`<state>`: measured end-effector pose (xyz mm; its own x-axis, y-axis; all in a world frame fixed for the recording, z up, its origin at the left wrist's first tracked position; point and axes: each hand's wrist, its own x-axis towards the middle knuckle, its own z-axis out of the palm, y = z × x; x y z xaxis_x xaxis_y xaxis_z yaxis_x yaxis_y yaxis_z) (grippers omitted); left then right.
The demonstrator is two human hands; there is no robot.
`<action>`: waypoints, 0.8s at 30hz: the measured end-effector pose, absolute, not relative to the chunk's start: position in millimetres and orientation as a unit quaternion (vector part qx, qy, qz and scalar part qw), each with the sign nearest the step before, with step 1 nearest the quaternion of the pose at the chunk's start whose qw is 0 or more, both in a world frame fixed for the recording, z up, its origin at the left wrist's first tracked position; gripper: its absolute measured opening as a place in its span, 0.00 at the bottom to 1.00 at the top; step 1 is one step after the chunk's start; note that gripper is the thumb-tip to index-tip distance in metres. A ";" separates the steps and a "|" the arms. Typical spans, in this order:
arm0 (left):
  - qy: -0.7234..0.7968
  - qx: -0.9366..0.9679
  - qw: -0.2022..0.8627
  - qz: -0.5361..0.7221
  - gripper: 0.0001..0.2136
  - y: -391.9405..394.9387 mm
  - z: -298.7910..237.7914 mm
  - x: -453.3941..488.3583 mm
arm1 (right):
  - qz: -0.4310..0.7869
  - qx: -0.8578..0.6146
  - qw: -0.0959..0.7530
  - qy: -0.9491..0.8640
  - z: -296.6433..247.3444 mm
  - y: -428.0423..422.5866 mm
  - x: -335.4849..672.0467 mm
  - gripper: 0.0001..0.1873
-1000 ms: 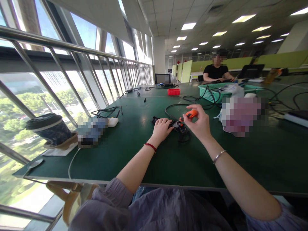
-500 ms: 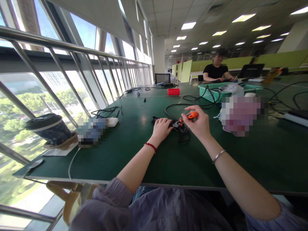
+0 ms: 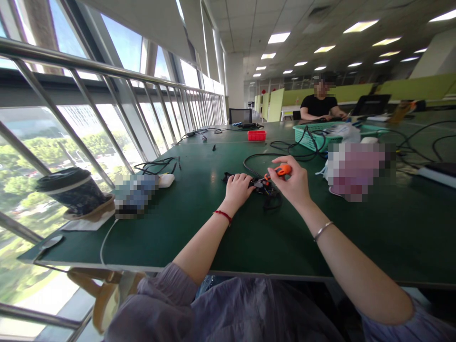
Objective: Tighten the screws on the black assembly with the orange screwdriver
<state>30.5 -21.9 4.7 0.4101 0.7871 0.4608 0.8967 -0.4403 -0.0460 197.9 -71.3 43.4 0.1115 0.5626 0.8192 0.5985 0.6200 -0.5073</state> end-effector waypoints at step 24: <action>-0.497 -0.849 0.061 -0.167 0.26 -24.8 2.0 19.0 | -0.015 -0.386 0.618 -0.685 37.0 -64.9 198.7 0.20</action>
